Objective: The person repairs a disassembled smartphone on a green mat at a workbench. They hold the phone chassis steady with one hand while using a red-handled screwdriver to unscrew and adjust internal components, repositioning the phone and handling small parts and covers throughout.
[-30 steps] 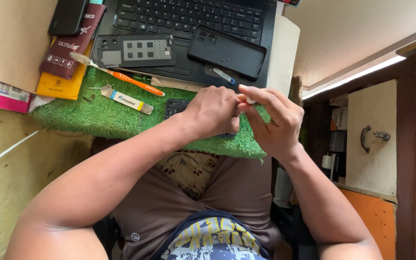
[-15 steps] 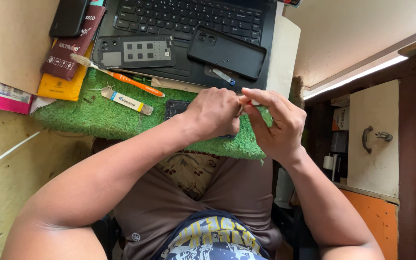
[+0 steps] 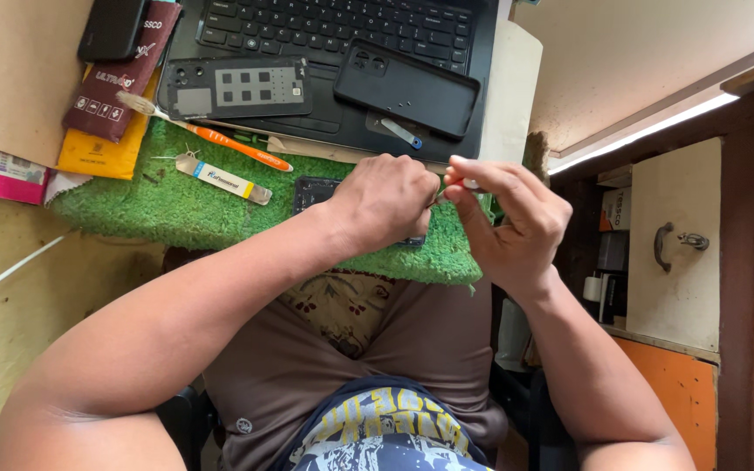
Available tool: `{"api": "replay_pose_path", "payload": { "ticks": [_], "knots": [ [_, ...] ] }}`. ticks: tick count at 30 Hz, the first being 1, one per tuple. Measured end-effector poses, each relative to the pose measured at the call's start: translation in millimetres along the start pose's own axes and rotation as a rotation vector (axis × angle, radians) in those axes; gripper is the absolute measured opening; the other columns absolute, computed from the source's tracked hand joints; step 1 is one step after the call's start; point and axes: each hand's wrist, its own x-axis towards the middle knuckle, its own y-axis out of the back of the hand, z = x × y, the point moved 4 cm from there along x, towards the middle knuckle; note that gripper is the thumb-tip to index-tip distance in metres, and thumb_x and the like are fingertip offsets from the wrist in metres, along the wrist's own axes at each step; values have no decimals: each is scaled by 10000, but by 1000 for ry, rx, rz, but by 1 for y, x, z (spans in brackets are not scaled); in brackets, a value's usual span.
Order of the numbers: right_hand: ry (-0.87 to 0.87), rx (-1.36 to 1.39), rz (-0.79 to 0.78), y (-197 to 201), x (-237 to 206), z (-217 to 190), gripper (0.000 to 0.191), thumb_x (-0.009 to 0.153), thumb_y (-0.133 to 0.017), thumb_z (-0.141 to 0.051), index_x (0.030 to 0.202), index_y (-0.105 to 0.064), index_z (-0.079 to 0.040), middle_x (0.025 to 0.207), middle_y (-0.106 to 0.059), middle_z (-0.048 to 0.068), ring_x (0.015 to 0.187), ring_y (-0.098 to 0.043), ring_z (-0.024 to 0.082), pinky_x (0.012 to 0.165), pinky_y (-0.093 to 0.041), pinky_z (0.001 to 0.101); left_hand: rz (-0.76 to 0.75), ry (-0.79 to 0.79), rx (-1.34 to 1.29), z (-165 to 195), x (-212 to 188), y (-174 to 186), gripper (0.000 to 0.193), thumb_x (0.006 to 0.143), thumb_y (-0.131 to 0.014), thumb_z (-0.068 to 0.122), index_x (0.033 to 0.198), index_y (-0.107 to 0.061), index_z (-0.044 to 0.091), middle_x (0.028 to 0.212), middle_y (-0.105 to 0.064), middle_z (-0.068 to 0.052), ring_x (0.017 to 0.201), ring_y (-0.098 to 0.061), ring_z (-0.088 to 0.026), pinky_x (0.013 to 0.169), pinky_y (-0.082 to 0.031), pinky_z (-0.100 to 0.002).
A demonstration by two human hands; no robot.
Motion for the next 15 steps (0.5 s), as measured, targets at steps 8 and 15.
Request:
{"api": "replay_pose_path", "payload": {
  "ticks": [8, 15],
  "knots": [
    [-65, 122, 211, 23, -7, 9, 209, 1104, -728, 30, 1298, -651, 46, 1114, -688, 152, 997, -742, 177, 873, -639, 275, -209, 33, 127, 6, 9, -1, 81, 675, -756, 94, 710, -716, 33, 758, -715, -184, 743, -738, -353, 679, -601, -447],
    [-100, 173, 215, 25, -12, 13, 208, 1107, -711, 54, 1304, -645, 40, 1124, -677, 146, 1010, -737, 174, 882, -657, 292, -232, -13, 77, 0, 8, 2, 206, 669, -803, 158, 729, -696, -8, 777, -715, -205, 770, -719, -393, 709, -584, -463]
  ]
}}
